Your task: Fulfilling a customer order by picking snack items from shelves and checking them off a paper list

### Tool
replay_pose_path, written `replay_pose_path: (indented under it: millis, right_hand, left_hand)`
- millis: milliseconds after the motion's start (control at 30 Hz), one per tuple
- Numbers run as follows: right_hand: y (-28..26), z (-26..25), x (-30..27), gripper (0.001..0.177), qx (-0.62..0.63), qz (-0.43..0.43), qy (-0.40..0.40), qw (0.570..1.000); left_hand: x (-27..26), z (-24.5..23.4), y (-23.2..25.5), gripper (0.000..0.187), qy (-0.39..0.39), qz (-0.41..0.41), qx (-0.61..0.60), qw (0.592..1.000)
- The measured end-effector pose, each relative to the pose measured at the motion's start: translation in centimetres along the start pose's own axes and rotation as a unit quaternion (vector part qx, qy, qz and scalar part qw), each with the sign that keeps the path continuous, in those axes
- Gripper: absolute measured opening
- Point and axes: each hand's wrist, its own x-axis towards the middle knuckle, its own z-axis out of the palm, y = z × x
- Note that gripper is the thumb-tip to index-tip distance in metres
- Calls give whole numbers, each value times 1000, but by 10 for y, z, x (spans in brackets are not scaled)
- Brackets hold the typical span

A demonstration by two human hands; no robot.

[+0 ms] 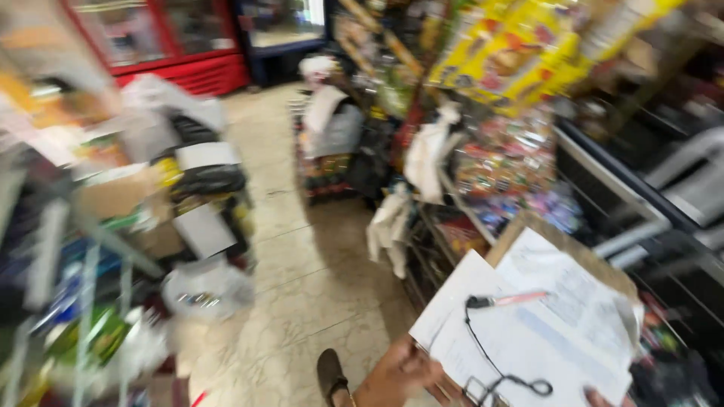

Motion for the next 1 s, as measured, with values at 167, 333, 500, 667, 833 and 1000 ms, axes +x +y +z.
replay_pose_path:
  millis: [167,333,500,667,833,1000]
  right_hand:
    - [-125,120,-121,64,89,-19,129,987]
    - [-185,102,-94,65,78,-46,110,990]
    - [-253,81,-32,58,-20,22,54,998]
    - [-310,51,59,56,-173,62,33,982]
    - [-342,8,167,42,-239,16,-66,969]
    - [-340,-2,273,25,-385,-2,-57,921]
  left_hand:
    - [51,2,58,71,2,-129,122,984]
    - [117,12,74,64,-39,-215,228,949]
    - [190,13,31,75,-190,-190,233,935]
    - [243,53,4,79,-195,-178,256,930]
    - [282,78,-18,83,-165,-212,271,924]
    - [303,77,-42,111,-252,-195,166,933]
